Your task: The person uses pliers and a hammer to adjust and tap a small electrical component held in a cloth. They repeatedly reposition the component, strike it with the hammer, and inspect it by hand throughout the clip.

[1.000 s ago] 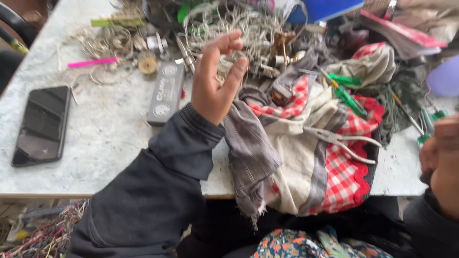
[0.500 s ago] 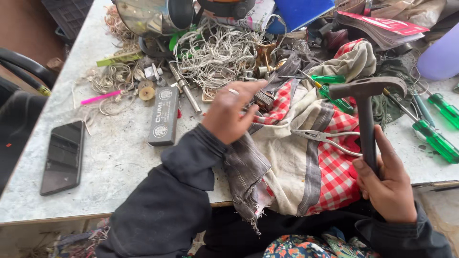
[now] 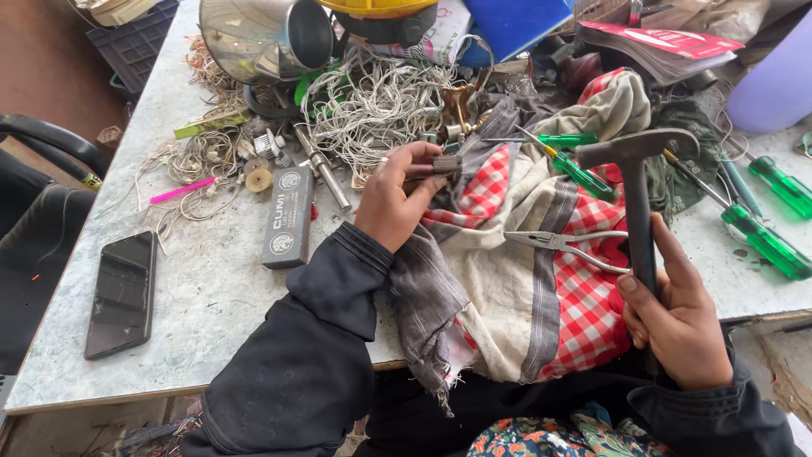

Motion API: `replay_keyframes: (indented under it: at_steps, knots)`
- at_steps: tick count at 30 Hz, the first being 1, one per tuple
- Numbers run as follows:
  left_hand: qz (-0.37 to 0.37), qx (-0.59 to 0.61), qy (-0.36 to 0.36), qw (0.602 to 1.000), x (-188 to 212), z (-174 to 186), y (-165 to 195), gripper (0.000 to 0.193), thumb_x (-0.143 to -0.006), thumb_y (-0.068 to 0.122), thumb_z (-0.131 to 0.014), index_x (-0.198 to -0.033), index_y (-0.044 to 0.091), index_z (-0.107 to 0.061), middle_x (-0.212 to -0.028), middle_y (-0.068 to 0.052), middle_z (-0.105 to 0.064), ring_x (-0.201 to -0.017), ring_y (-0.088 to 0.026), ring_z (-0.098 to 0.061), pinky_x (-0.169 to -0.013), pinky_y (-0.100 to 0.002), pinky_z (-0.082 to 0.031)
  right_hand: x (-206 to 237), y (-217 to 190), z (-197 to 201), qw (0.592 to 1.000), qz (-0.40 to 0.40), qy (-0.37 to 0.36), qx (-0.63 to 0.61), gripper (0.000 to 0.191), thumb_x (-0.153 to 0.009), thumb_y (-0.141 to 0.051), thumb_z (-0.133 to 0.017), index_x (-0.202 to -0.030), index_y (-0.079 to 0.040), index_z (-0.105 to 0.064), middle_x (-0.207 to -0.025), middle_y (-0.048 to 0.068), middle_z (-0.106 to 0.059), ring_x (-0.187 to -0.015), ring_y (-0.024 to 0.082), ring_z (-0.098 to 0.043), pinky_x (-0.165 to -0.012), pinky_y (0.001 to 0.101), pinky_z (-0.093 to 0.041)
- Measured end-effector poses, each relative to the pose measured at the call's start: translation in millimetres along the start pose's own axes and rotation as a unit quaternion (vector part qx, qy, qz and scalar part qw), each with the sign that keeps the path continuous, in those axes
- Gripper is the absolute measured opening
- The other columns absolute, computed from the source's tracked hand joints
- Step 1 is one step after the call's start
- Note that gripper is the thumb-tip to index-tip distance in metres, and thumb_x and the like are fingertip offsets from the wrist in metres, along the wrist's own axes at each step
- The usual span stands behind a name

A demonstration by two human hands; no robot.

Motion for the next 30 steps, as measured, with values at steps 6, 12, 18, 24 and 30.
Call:
replay_keyframes:
  at_steps: [6, 12, 18, 24, 30]
  knots:
    - [0.052, -0.073, -0.010, 0.996, 5.9, -9.6, -19.0, 0.032, -0.086, 0.009, -0.078, -0.115, 0.003, -0.068, -0.103, -0.008, -0.078, -0.098, -0.020, -0.075, -0.088, -0.033, -0.059, -2.3, 0.2, 1.4, 1.000, -0.014, -0.021, 0.006, 0.083, -0.097, -0.005, -0.058, -0.173, -0.018, -0.026, -0.073, 0.001, -0.050, -0.049, 0.006, -0.041, -0.041, 0.0247, -0.037]
    - [0.050, -0.039, -0.032, 0.997, 7.6, 0.2, -33.0, 0.047, -0.086, 0.012, -0.076, -0.131, 0.005, -0.062, -0.114, -0.009, -0.074, -0.108, -0.016, -0.071, -0.094, -0.032, -0.057, -14.6, -30.6, 6.5, 0.974, 0.080, -0.107, 0.183, 0.071, -0.097, -0.011, -0.061, -0.164, -0.014, -0.039, -0.094, 0.003, -0.064, -0.057, 0.006, -0.044, -0.046, 0.0236, -0.039]
    - [0.059, 0.041, 0.005, 0.997, 13.7, 9.2, -47.2, 0.067, -0.089, 0.001, -0.065, -0.152, 0.010, -0.044, -0.133, -0.008, -0.062, -0.114, -0.018, -0.058, -0.098, -0.031, -0.052, -29.1, -61.9, 32.6, 0.972, 0.171, 0.035, 0.159, 0.023, -0.116, -0.022, -0.058, -0.108, 0.000, -0.061, -0.076, 0.009, -0.058, -0.055, 0.015, -0.049, -0.052, 0.0281, -0.037]
    - [0.004, 0.015, 0.143, 0.990, 16.7, 35.2, -40.0, 0.070, -0.089, -0.005, -0.057, -0.154, 0.014, -0.045, -0.138, -0.004, -0.063, -0.120, -0.015, -0.057, -0.099, -0.030, -0.048, -74.4, -41.9, -60.5, 0.881, 0.213, -0.158, 0.391, 0.046, -0.095, -0.012, -0.061, -0.141, -0.011, -0.058, -0.094, 0.008, -0.073, -0.072, 0.019, -0.068, -0.066, 0.0369, -0.056]
    - [-0.023, 0.005, 0.157, 0.987, 15.4, 39.9, -37.4, 0.068, -0.089, -0.006, -0.058, -0.153, 0.014, -0.047, -0.139, -0.003, -0.063, -0.121, -0.015, -0.057, -0.103, -0.031, -0.045, -88.5, -91.9, 7.2, 0.935, 0.172, -0.082, 0.300, 0.065, -0.094, -0.013, -0.062, -0.157, -0.019, -0.048, -0.091, 0.011, -0.071, -0.073, 0.020, -0.065, -0.067, 0.0366, -0.057]
Point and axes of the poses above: each hand's wrist, its own x-axis away from the middle knuckle, its own z-axis out of the back of the hand, y = z × x, the point moved 5 cm from there along -x, towards the middle knuckle
